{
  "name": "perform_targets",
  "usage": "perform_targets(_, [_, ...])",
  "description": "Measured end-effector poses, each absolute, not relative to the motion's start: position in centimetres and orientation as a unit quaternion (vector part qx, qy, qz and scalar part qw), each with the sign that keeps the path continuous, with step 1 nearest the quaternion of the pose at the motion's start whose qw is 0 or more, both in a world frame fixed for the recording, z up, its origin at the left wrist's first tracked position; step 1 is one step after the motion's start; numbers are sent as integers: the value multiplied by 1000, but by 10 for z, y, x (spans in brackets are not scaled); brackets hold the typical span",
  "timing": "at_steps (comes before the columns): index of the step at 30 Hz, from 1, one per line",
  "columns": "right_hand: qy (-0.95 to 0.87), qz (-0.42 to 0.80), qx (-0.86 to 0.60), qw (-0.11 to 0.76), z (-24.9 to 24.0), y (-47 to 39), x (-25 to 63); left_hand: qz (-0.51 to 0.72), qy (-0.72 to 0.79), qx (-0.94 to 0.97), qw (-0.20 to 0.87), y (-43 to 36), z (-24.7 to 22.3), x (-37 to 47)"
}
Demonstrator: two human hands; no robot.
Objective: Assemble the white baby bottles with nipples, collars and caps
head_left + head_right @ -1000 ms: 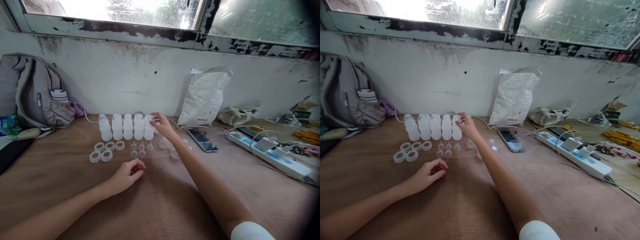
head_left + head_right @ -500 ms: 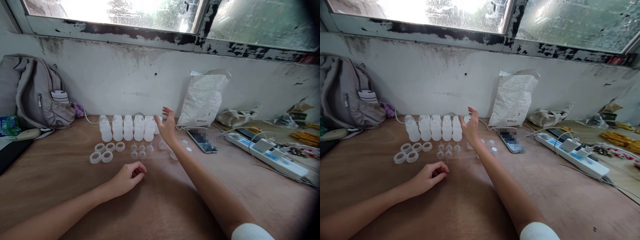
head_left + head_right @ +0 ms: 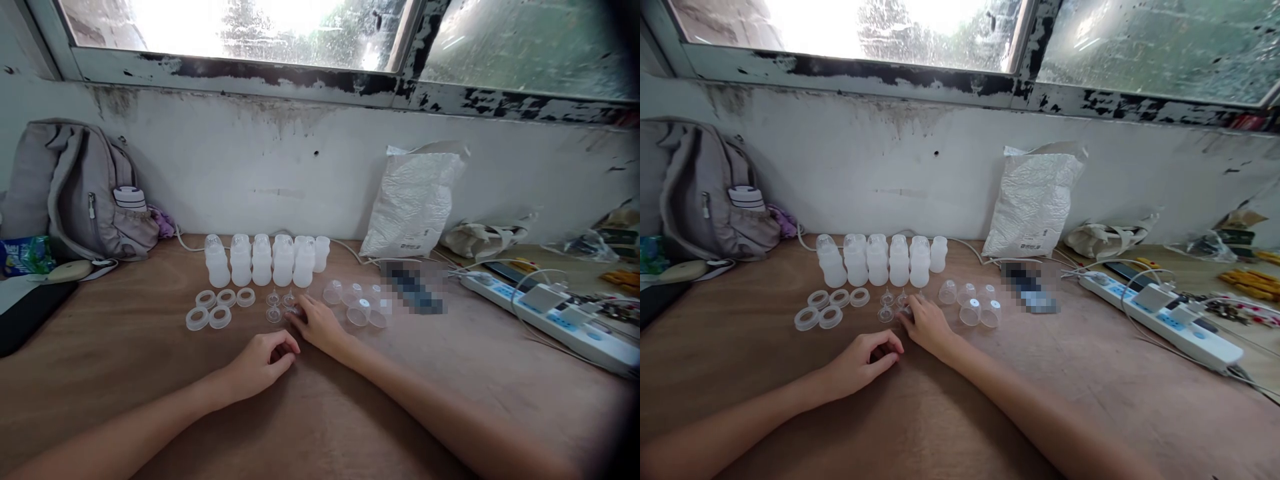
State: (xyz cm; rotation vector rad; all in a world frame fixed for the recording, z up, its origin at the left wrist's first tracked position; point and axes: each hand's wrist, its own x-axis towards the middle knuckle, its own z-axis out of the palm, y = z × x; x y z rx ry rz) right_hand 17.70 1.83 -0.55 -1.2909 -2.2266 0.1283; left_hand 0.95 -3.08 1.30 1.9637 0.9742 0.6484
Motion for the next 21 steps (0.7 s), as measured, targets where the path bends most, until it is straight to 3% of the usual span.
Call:
perform_targets(5, [-831, 63, -451, 320, 4, 1, 192, 261, 382, 786, 410, -29, 11, 9])
perform_targets(10, [-856, 58, -430, 281, 7, -14, 212, 263, 383, 803, 374, -32, 14, 10])
perform_targets(17, [-874, 85, -420, 230, 5, -11, 217, 187, 242, 942, 139, -47, 10, 4])
perform_targets(21, [-873, 82, -423, 228, 4, -12, 218, 217, 287, 933, 29, -28, 9, -9])
